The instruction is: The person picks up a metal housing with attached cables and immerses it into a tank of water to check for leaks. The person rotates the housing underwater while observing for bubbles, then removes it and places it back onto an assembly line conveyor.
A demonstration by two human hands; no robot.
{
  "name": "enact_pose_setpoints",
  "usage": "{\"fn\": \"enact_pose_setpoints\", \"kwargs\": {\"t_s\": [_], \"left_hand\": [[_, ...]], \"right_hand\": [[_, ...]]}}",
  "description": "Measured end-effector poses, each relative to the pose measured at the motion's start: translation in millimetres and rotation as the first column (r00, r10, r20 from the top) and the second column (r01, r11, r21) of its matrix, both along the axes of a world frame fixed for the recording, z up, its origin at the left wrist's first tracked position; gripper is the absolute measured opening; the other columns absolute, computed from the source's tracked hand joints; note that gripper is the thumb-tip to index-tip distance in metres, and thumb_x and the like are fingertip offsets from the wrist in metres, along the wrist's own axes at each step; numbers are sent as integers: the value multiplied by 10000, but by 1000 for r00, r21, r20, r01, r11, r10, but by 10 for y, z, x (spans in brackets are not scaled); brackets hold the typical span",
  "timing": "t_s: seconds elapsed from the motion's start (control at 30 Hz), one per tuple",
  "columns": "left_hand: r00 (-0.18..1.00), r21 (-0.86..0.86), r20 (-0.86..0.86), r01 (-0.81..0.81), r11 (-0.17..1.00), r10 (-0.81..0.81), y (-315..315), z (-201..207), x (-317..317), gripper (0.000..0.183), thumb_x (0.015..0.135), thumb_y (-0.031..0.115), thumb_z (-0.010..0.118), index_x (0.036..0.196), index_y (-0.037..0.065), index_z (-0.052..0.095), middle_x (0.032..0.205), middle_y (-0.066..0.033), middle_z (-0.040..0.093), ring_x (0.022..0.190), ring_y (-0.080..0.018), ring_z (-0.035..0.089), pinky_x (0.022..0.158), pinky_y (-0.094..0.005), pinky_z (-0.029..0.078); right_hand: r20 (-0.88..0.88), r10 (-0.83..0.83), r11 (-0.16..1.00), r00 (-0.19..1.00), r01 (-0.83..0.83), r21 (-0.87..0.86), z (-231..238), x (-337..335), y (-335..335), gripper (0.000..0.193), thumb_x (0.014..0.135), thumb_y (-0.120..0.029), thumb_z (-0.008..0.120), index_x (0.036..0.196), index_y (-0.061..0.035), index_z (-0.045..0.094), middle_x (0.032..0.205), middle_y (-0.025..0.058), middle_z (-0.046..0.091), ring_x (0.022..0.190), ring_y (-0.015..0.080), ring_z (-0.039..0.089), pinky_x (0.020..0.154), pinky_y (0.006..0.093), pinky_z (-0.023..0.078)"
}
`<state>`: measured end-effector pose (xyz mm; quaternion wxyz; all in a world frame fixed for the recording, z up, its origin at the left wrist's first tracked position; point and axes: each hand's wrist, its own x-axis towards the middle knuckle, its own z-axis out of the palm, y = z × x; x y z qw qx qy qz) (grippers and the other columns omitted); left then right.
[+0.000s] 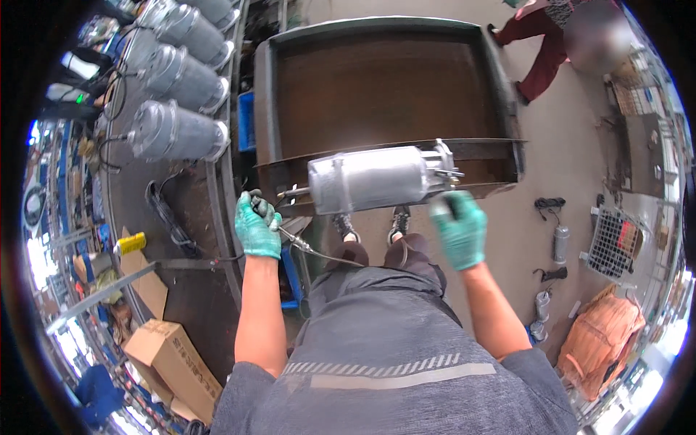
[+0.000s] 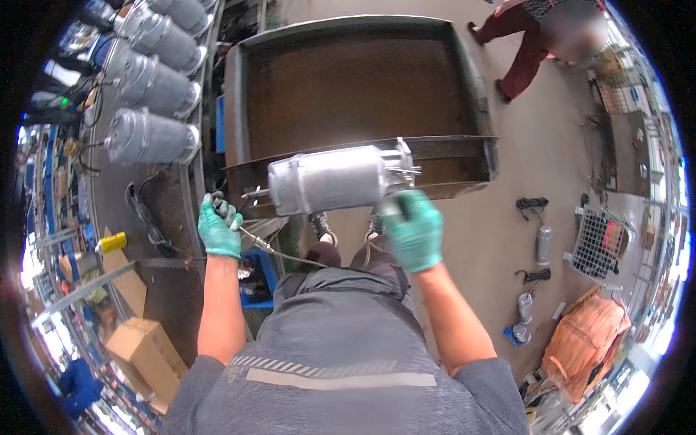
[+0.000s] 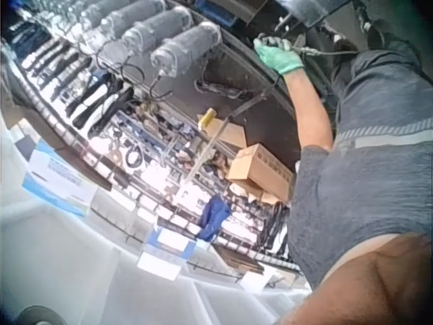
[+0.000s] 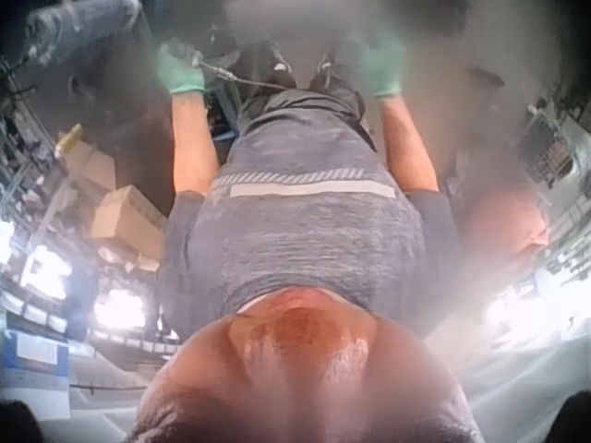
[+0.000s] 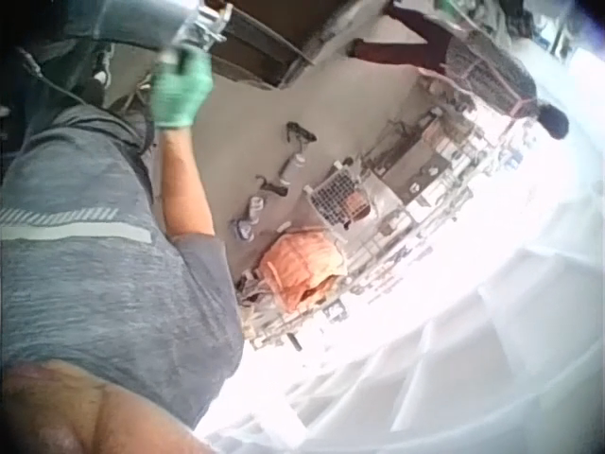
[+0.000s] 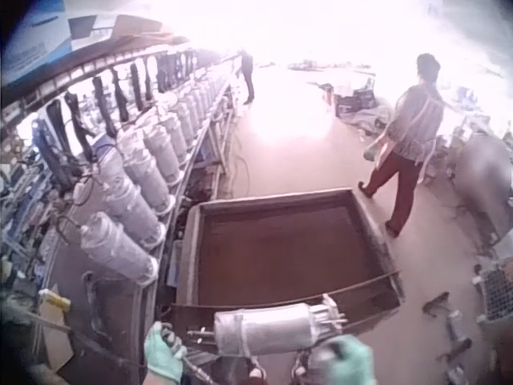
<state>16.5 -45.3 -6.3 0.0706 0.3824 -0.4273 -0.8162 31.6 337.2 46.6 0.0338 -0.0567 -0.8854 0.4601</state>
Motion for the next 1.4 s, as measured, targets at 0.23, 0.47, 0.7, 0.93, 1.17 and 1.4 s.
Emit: {"fn": "enact_pose_setpoints", "kwargs": {"t_s": [0.23,0.47,0.7,0.93,1.17,1.4], "left_hand": [[922,-17,310,251,968,-234,-430,-493,-74,277,1056,409,596,922,168,624,725,4,622,503,-102,486,399,-250,294],[840,74,321,438,896,-437,-337,-545,-230,282,1067,396,591,918,161,643,733,-20,656,459,-73,466,388,-218,298],[797,60,357,501,864,-487,-367,-552,-276,285,1072,403,573,944,156,633,671,-6,619,432,-72,433,397,-229,330],[775,1,389,541,841,-499,-318,-544,-285,288,1078,403,559,952,153,626,648,25,581,443,-67,427,402,-227,315],[746,-23,433,571,820,-507,-266,-508,-314,289,1085,402,548,933,165,614,621,66,484,494,-55,425,440,-235,319],[753,-30,456,546,838,-474,-224,-499,-321,282,1088,388,543,933,163,610,625,64,480,487,-56,408,437,-237,306]], "right_hand": [[-30,149,968,988,-152,-197,-804,-336,657,1012,725,-97,886,1591,-112,363,1608,103,401,1401,243,495,1153,373,457],[-143,222,957,965,-243,-160,-840,-701,277,649,835,-120,836,1432,-99,583,1602,94,424,1387,232,510,1140,360,475],[-147,107,969,983,-137,-205,-1000,-741,180,377,916,15,578,1284,-41,644,1497,106,527,1312,229,561,1117,347,461],[-97,130,977,987,-144,-155,-937,-743,160,404,930,-4,546,1322,-47,638,1484,106,509,1309,241,560,1134,358,445],[-113,151,984,982,-160,-77,-980,-753,167,381,944,-15,520,1300,-31,655,1468,104,505,1293,240,563,1138,360,441],[-118,132,987,984,-142,-76,-959,-771,150,368,929,33,501,1250,-13,674,1432,104,523,1263,233,580,1124,351,457]]}}
